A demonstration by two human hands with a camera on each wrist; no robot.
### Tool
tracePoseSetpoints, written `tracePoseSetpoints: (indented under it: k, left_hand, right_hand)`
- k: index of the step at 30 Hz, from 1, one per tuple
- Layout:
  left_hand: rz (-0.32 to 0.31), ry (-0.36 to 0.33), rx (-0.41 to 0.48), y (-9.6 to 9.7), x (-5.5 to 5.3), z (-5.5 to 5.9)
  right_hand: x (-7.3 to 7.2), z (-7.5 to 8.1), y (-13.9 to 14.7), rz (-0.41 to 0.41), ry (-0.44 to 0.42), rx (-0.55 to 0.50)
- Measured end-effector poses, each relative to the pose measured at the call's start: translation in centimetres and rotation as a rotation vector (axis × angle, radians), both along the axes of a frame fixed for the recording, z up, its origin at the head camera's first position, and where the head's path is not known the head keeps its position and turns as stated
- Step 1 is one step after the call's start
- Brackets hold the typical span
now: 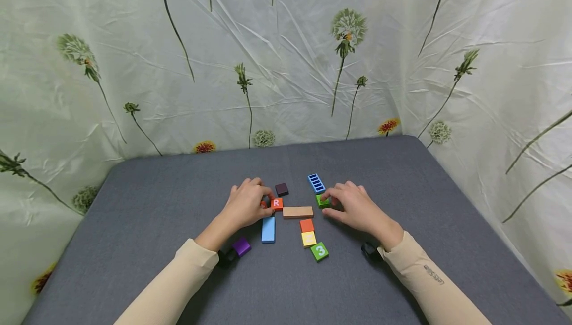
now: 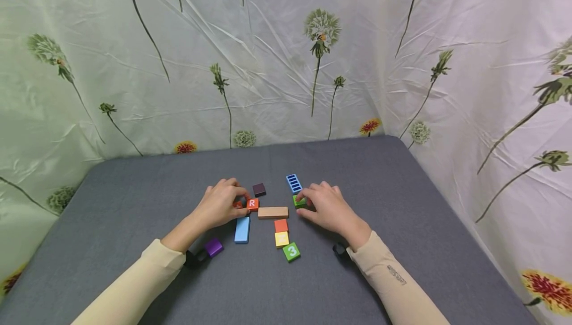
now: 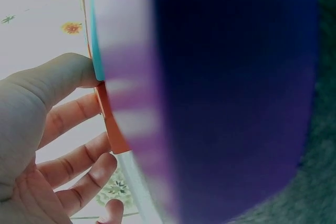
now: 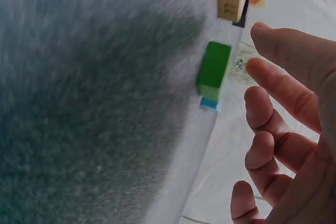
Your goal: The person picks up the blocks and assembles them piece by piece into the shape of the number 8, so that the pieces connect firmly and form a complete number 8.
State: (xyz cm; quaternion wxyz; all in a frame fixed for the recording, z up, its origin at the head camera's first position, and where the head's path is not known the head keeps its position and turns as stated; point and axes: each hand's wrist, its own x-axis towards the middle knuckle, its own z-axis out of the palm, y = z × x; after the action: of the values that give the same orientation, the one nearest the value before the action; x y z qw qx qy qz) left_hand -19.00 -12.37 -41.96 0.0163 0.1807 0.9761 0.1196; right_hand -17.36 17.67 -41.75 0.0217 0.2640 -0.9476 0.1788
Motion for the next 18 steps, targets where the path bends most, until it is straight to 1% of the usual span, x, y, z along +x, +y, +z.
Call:
tracePoseSetpoints:
  k: [4,7,10,13,16,18]
  left_hand:
    - [0.0,0.001,0.001,0.0,0.0,-0.1]
    - [-0.001,-0.003,0.004,-0.1,0.0,-0.1]
    - [-0.001,-0.004,0.004,-0.1,0.0,-0.1]
    - [0.0,-0.003,0.003,-0.1,0.0,-0.1]
    - [0.001,-0.004,0.002,-0.1,-0.1,-0.1]
    - [0.003,-0.003,0.0,-0.1,-0.1,-0.1]
  right_hand:
    - [1.0,0.4,-0.1,0.025,-0.026,-0.008]
    - [1.8,0.7,0.1,0.077,-0.046,-0.022]
    - [2.7,0.9,0.3,0.151,-0.072,-0.043]
    - [3.6,1.0,0.4,0.219,-0.124,-0.069]
    - [4.3,1.2,0.5,0.262,-0.181,-0.086]
    - [4.6,1.2,0.5,0.277,-0.217,-0.095]
